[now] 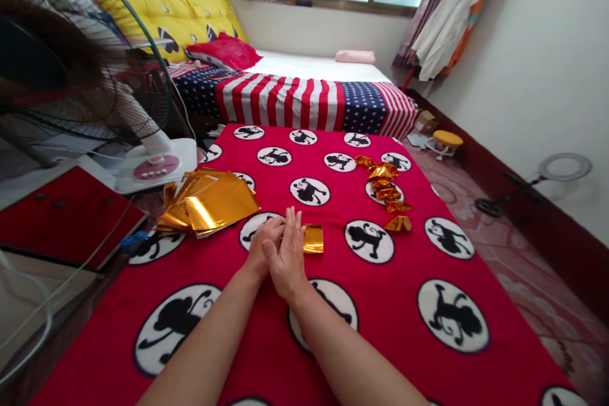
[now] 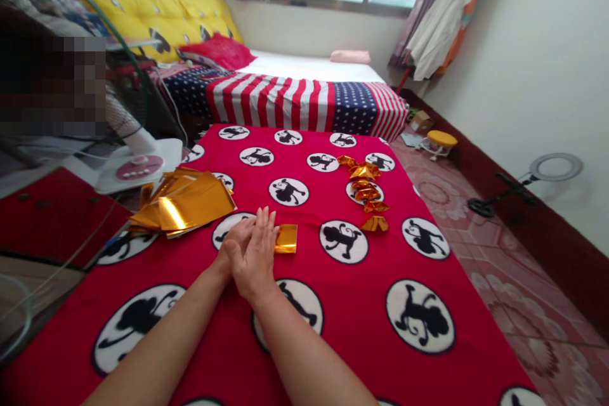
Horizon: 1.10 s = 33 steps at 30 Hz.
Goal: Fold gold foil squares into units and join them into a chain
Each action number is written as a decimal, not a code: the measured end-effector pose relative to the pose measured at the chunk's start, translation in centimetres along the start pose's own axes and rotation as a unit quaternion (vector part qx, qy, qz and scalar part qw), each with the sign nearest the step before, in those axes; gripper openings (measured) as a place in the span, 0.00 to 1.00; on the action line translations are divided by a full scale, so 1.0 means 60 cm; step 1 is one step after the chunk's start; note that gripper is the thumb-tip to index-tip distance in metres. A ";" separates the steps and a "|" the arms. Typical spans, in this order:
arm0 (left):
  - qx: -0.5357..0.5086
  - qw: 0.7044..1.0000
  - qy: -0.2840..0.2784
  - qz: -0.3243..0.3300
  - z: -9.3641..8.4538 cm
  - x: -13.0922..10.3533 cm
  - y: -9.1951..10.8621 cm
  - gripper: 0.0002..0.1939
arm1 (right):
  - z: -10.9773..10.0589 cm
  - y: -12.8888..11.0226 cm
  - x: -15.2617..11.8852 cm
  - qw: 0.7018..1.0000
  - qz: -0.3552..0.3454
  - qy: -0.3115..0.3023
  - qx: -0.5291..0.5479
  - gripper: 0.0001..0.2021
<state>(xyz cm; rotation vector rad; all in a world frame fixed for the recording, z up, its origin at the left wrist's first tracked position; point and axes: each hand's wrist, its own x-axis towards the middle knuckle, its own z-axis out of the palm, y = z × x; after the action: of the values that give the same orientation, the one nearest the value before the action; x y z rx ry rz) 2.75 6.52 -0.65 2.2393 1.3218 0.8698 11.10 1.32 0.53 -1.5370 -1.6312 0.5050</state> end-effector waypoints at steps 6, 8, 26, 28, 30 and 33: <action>0.017 0.999 -0.049 0.013 -0.009 0.003 0.002 0.08 | -0.023 0.015 -0.012 0.998 0.025 -0.053 -0.025 0.46; 0.015 0.999 -0.048 0.015 -0.013 0.002 0.007 0.07 | -0.034 0.027 -0.016 0.997 0.018 -0.064 -0.037 0.46; 0.021 0.997 -0.065 0.023 -0.025 -0.015 0.000 0.17 | -0.138 0.068 -0.031 0.951 0.008 -0.224 -0.215 0.41; 0.022 0.998 -0.062 0.016 -0.024 -0.014 0.003 0.16 | -0.133 0.053 -0.027 0.953 0.022 -0.198 -0.228 0.39; 0.026 0.998 -0.061 0.013 -0.023 -0.014 0.005 0.15 | -0.124 0.034 -0.015 0.958 0.025 -0.152 -0.241 0.36; 0.039 0.998 -0.057 0.012 -0.021 -0.015 0.008 0.14 | -0.101 0.013 0.025 0.970 -0.017 -0.102 -0.220 0.31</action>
<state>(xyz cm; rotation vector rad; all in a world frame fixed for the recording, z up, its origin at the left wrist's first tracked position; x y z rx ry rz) 1.86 5.55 0.29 2.3314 1.2988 0.6994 16.39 1.41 3.88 -1.8176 -2.0249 0.3005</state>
